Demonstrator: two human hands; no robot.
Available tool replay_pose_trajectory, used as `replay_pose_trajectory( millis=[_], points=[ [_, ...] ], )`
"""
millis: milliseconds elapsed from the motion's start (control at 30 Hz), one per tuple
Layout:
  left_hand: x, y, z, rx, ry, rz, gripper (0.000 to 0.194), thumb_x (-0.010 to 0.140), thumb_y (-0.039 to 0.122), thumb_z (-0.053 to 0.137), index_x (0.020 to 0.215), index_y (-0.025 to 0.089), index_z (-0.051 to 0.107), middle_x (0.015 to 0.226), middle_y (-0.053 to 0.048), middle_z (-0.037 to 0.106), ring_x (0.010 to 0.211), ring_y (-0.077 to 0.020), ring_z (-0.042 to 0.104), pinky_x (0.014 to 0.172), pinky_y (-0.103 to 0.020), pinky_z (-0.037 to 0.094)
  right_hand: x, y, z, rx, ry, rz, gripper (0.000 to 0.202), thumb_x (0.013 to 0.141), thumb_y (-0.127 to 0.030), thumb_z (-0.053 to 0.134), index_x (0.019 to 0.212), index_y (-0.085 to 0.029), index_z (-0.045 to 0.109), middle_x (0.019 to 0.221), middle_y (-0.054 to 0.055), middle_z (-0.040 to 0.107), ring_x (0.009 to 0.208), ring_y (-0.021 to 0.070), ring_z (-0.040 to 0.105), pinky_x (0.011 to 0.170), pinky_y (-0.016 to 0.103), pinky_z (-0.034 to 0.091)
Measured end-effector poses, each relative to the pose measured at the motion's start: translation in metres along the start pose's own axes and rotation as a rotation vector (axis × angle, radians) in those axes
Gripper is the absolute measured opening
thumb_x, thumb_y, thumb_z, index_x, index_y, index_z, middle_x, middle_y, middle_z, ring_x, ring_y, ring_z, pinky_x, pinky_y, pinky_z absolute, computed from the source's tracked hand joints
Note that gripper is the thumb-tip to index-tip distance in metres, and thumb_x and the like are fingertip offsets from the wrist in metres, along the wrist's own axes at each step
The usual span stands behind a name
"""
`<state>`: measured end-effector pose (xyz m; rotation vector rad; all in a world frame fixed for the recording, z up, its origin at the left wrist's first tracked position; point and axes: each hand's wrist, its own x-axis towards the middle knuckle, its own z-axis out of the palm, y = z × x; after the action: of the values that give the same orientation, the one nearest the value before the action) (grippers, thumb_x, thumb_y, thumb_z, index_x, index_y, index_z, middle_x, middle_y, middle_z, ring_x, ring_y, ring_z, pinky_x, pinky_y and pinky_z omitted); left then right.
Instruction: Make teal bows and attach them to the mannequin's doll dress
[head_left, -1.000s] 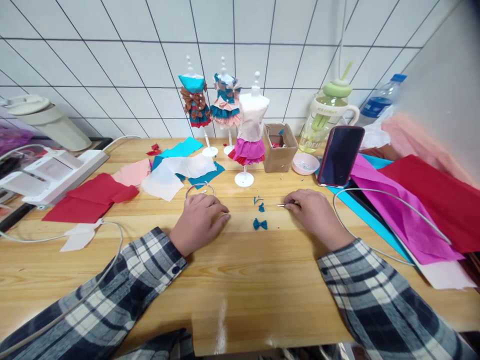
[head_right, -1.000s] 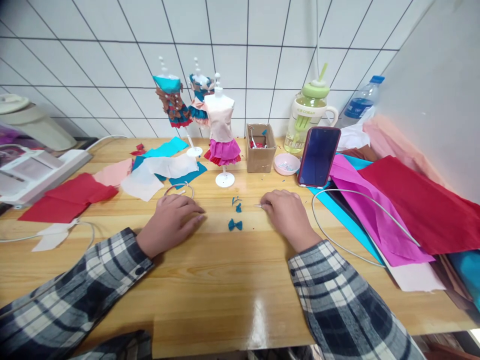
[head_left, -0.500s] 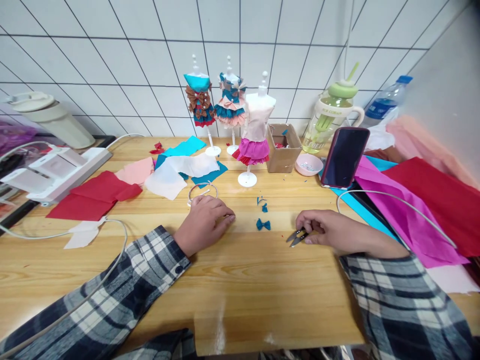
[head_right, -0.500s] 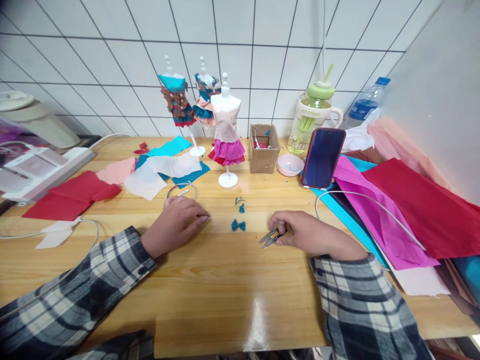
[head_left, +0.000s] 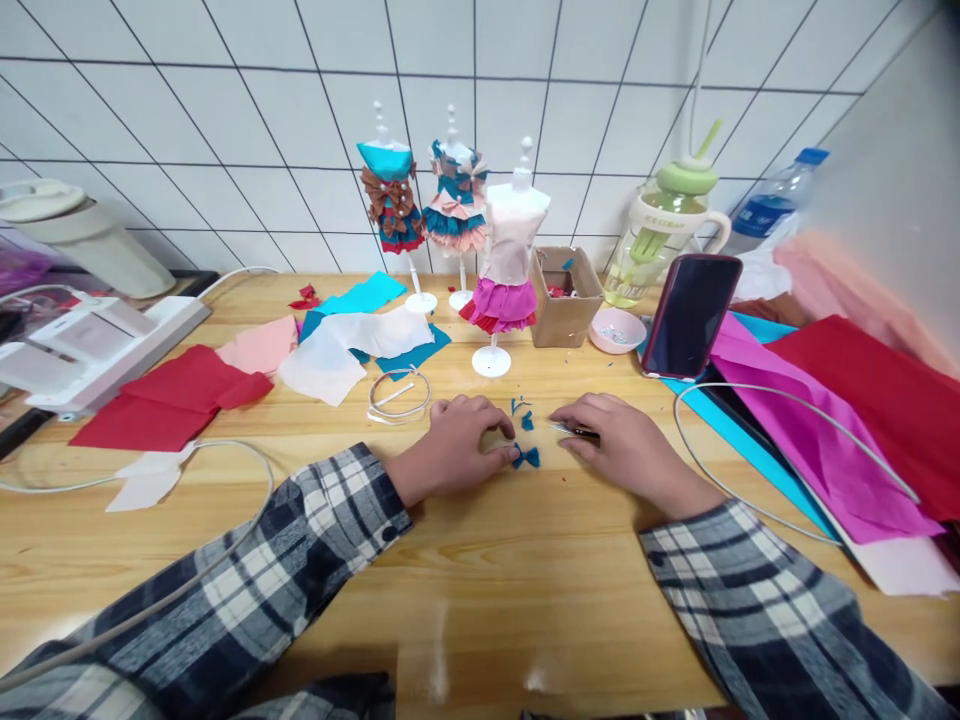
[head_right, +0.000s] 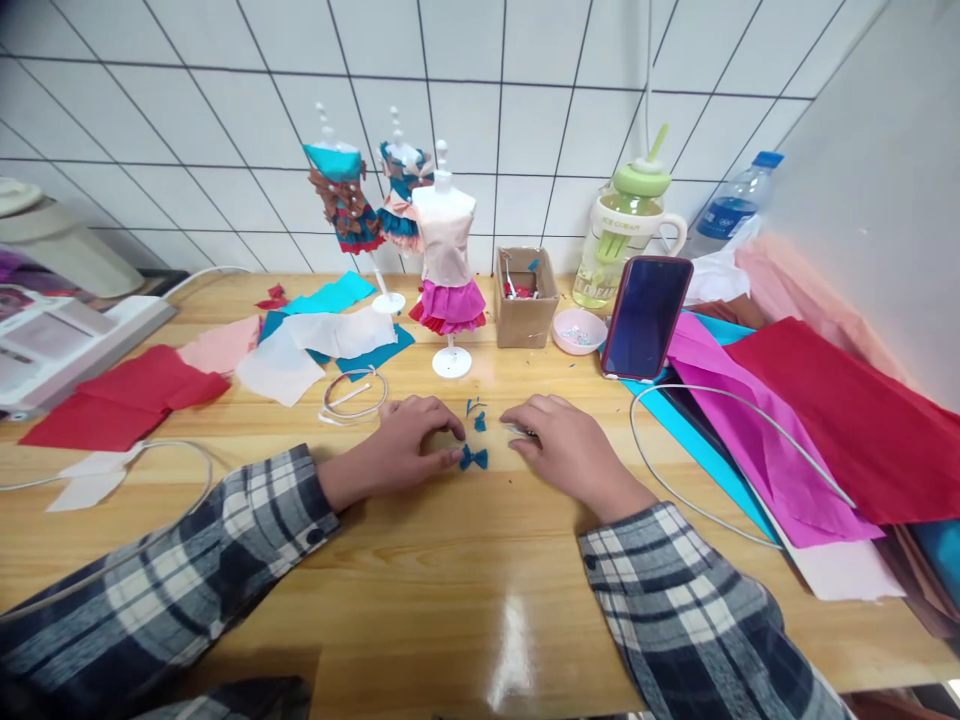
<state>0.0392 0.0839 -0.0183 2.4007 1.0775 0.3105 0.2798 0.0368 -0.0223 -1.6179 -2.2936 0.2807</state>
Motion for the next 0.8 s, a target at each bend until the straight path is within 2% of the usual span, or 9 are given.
replay_pose_trajectory(
  millis=[267, 533, 700, 800],
  points=[
    [0.0, -0.003, 0.009, -0.011, 0.063, 0.036, 0.023, 0.077, 0.046, 0.065, 0.088, 0.026, 0.068, 0.096, -0.002, 0.066, 0.095, -0.0246, 0.053, 0.086, -0.044, 0.025, 0.004, -0.005, 0.009, -0.098, 0.002, 0.077, 0.02, 0.089, -0.032, 0.053, 0.097, -0.027, 0.071, 0.097, 0.001, 0.07, 0.092, 0.0192, 0.062, 0.074, 0.03, 0.043],
    [-0.001, -0.002, 0.01, -0.028, 0.072, 0.059, 0.011, 0.077, 0.035, 0.067, 0.085, 0.027, 0.069, 0.092, 0.0, 0.067, 0.095, -0.0231, 0.054, 0.087, -0.043, 0.023, 0.008, -0.007, 0.01, -0.137, 0.04, 0.193, 0.017, 0.087, -0.03, 0.052, 0.09, -0.026, 0.068, 0.092, 0.0, 0.069, 0.081, 0.0166, 0.063, 0.062, 0.027, 0.038],
    [-0.002, -0.001, 0.007, -0.062, 0.048, 0.039, 0.011, 0.075, 0.031, 0.068, 0.084, 0.026, 0.07, 0.092, 0.0, 0.068, 0.094, -0.0223, 0.055, 0.087, -0.041, 0.025, 0.012, 0.002, 0.012, 0.046, 0.045, 0.269, 0.013, 0.085, -0.027, 0.054, 0.084, -0.023, 0.066, 0.085, 0.001, 0.068, 0.077, 0.0158, 0.06, 0.063, 0.026, 0.039],
    [-0.003, 0.0, 0.005, -0.077, 0.043, 0.019, 0.023, 0.075, 0.031, 0.066, 0.098, 0.028, 0.068, 0.094, 0.0, 0.068, 0.094, -0.022, 0.056, 0.088, -0.041, 0.027, 0.01, 0.007, 0.012, 0.187, 0.031, 0.209, 0.017, 0.084, -0.027, 0.058, 0.097, -0.023, 0.067, 0.086, 0.001, 0.067, 0.071, 0.0136, 0.059, 0.065, 0.025, 0.043]
  ],
)
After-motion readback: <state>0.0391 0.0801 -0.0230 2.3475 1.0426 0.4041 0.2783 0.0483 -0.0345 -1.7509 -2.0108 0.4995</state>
